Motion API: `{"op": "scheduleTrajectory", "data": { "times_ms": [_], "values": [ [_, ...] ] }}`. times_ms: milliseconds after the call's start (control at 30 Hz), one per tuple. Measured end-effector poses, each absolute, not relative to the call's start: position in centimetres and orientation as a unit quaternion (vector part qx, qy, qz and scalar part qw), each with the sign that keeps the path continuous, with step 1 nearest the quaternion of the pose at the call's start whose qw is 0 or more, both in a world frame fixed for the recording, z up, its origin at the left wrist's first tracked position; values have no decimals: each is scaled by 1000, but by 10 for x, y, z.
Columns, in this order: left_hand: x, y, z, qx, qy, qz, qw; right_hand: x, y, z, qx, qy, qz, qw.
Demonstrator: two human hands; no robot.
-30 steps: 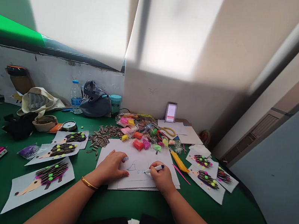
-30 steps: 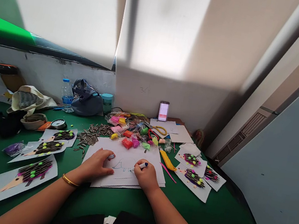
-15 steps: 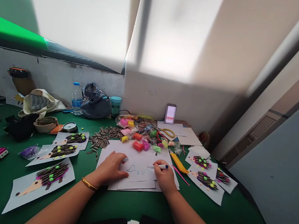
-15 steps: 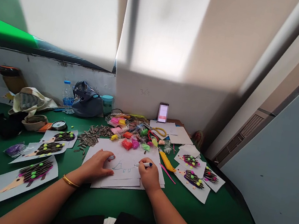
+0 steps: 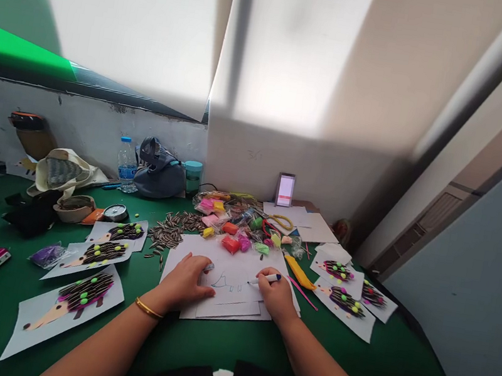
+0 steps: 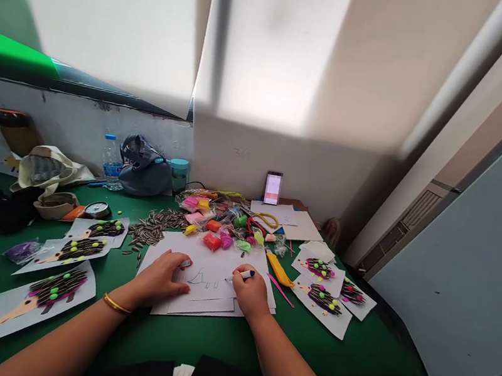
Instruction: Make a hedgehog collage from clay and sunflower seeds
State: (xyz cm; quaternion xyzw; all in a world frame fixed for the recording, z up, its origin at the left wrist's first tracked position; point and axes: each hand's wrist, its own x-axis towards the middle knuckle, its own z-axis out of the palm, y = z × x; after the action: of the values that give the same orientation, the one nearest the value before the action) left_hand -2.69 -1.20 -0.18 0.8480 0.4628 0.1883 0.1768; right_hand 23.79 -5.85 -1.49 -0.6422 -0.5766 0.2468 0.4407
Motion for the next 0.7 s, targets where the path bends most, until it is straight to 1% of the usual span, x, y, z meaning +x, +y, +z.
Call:
{"op": "scheduleTrajectory", "data": {
  "times_ms": [300,700],
  "values": [
    [-28,-11,-3,847,460,196,180,238,-58,-14,-644,-575,243,443],
    [-31,-9,-6,840,458,219,194,239,-63,-11,-609,-571,262,483]
  ]
}}
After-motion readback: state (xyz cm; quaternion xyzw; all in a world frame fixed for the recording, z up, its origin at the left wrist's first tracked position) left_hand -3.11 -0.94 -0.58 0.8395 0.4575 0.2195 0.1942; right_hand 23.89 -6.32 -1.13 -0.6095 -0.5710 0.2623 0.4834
